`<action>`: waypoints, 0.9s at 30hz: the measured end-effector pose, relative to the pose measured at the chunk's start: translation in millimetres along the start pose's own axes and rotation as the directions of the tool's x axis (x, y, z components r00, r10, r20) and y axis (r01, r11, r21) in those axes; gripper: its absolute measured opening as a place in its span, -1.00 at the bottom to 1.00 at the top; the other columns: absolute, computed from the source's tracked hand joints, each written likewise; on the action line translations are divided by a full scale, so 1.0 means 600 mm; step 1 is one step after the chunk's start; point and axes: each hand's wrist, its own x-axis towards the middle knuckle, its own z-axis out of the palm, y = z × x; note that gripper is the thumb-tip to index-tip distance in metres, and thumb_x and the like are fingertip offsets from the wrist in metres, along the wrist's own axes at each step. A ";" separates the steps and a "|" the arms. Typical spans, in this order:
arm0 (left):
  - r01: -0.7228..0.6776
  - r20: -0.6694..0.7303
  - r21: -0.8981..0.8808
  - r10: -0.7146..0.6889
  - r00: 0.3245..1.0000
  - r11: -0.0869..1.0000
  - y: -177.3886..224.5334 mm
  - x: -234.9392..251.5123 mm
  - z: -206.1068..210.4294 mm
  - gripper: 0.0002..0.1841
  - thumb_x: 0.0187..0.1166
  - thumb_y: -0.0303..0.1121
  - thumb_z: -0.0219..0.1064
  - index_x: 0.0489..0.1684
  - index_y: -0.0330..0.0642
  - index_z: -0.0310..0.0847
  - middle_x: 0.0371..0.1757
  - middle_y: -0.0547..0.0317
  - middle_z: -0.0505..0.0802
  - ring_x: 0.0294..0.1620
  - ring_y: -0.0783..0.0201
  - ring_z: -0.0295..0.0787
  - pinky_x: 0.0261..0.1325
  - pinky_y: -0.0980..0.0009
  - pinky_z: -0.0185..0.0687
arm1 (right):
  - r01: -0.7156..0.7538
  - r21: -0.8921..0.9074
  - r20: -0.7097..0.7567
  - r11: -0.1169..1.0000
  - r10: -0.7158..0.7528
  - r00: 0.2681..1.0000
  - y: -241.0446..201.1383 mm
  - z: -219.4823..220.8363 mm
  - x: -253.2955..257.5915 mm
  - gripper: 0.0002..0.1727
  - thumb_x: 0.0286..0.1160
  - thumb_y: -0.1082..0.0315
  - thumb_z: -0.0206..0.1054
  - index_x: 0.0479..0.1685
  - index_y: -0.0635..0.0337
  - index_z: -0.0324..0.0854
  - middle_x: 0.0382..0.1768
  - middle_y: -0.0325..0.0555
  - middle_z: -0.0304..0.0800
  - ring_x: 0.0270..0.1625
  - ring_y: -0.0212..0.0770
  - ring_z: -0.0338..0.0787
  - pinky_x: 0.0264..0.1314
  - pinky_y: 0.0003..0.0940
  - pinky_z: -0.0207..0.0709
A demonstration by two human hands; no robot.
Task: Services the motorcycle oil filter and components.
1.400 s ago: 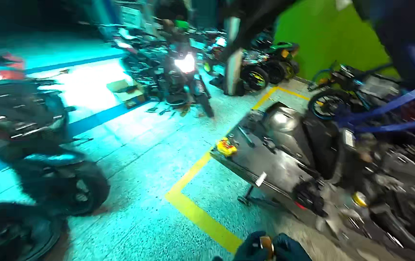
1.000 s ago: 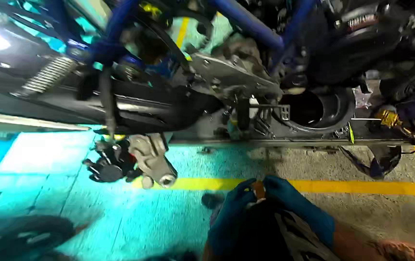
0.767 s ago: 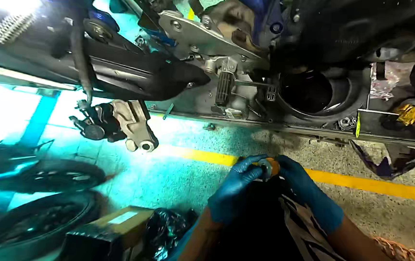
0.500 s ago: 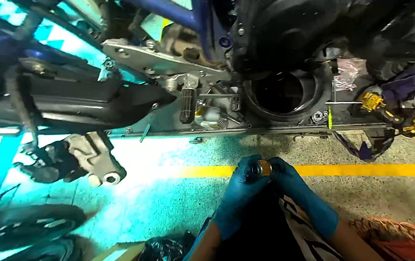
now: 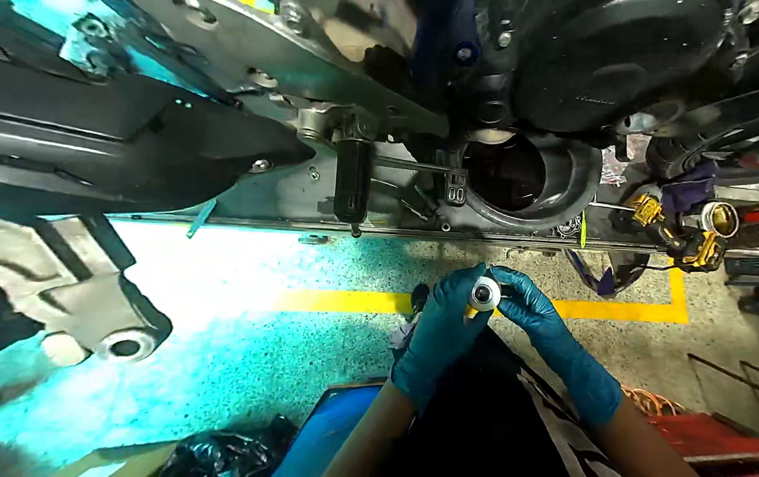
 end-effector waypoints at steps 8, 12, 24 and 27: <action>-0.108 0.029 0.224 0.104 0.994 0.969 -0.037 0.022 0.004 -0.38 0.35 -0.24 0.52 0.50 -0.15 0.63 0.33 -0.06 0.80 0.24 -0.06 0.77 0.25 -0.07 0.65 | -0.086 -0.071 -0.152 0.994 0.075 0.985 -0.006 0.045 0.028 -0.43 0.44 0.50 0.40 0.52 0.14 0.50 0.28 -0.10 0.77 0.22 -0.21 0.80 0.29 -0.25 0.72; 0.162 -0.010 0.047 -0.162 0.987 0.986 -0.084 0.011 -0.042 -0.28 0.45 -0.03 0.54 0.62 -0.15 0.49 0.45 -0.09 0.72 0.40 -0.06 0.68 0.45 -0.10 0.57 | -0.154 -0.034 -0.314 0.987 0.136 0.940 0.022 0.047 0.042 -0.38 0.44 0.47 0.42 0.58 0.14 0.47 0.25 -0.06 0.75 0.17 -0.21 0.79 0.24 -0.25 0.72; 0.389 -0.052 -0.026 -0.390 0.920 0.921 -0.161 0.134 -0.273 -0.15 0.39 -0.59 0.47 0.79 -0.09 0.20 0.63 -0.12 0.55 0.54 -0.06 0.54 0.52 -0.05 0.45 | -0.160 -0.200 -0.460 0.967 0.051 0.887 0.168 -0.017 0.249 -0.46 0.40 0.55 0.48 0.38 0.47 0.46 0.18 0.19 0.73 0.22 -0.13 0.77 0.36 -0.19 0.66; 0.417 -0.069 -0.045 -0.419 0.905 0.908 -0.148 0.136 -0.267 -0.45 0.47 -0.61 0.42 0.50 -0.20 0.46 0.29 -0.10 0.75 0.20 0.13 0.71 0.28 0.11 0.62 | -0.276 -0.233 -0.498 0.933 0.129 0.857 0.180 -0.017 0.273 -0.44 0.44 0.38 0.54 0.39 0.42 0.51 0.21 0.18 0.75 0.26 -0.12 0.75 0.44 -0.17 0.59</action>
